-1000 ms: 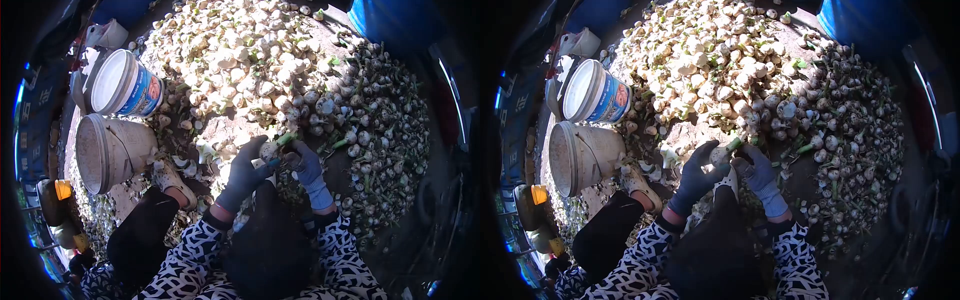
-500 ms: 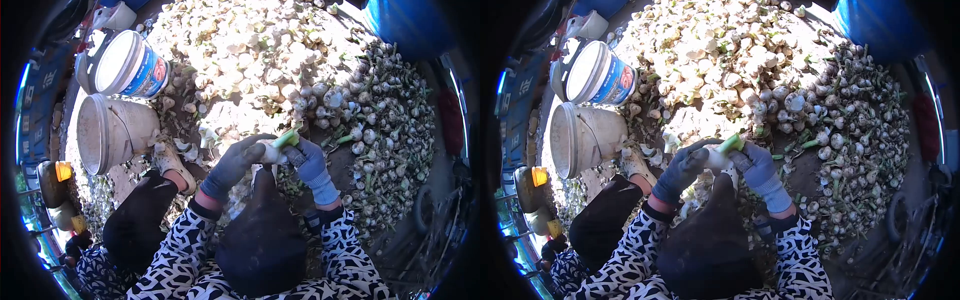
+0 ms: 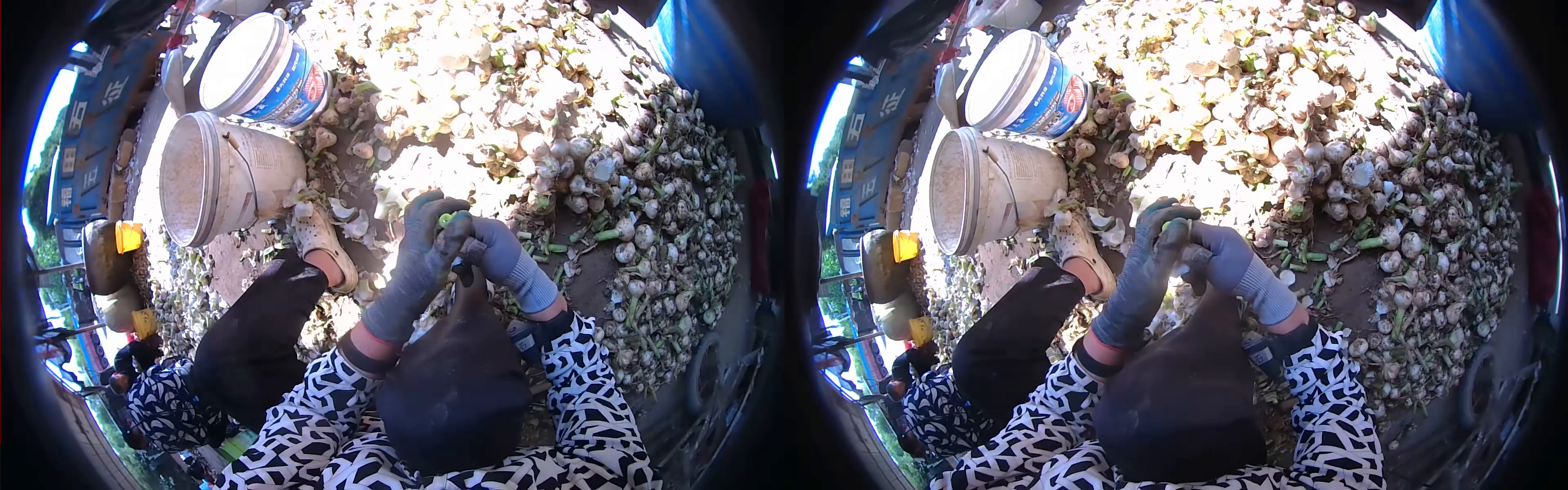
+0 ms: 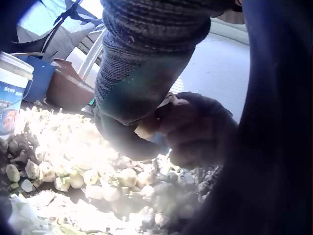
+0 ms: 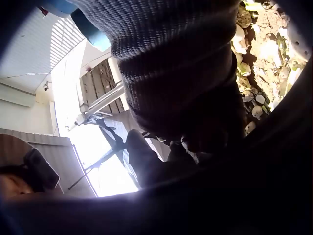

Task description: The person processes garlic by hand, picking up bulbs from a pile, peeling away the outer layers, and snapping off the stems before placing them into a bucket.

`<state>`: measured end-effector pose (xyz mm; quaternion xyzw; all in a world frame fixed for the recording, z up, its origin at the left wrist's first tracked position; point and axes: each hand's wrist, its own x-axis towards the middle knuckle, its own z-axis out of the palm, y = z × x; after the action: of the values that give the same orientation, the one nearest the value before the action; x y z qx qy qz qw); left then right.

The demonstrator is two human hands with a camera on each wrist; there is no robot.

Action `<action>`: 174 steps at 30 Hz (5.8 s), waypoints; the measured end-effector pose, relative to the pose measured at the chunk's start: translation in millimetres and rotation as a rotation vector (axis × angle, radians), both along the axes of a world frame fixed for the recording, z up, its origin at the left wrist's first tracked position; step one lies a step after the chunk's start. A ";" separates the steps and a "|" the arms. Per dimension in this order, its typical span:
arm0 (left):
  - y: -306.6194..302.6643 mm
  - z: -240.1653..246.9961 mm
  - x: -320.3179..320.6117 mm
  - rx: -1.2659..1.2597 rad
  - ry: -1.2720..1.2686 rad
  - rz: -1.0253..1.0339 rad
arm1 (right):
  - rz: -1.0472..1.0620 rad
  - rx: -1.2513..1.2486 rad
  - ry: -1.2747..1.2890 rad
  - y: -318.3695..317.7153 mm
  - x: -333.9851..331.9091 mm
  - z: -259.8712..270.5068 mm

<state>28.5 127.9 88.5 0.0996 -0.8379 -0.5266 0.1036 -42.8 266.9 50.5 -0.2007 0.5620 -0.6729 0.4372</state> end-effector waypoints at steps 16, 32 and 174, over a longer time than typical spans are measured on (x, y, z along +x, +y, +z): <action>-14.3 0.4 -9.2 1.811 0.080 0.099 | -0.218 -0.236 -0.599 56.4 36.4 52.7; -47.7 -47.8 -13.6 1.646 0.072 0.359 | 0.241 0.128 -0.076 -47.1 -22.5 34.4; 42.1 -172.2 -51.9 0.836 -0.692 0.015 | -0.817 0.733 0.246 108.0 4.6 -206.4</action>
<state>-23.5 170.0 -83.7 0.3057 -0.5414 -0.7507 -0.2232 -38.2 374.9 -155.8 0.1211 0.8380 -0.5198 0.1133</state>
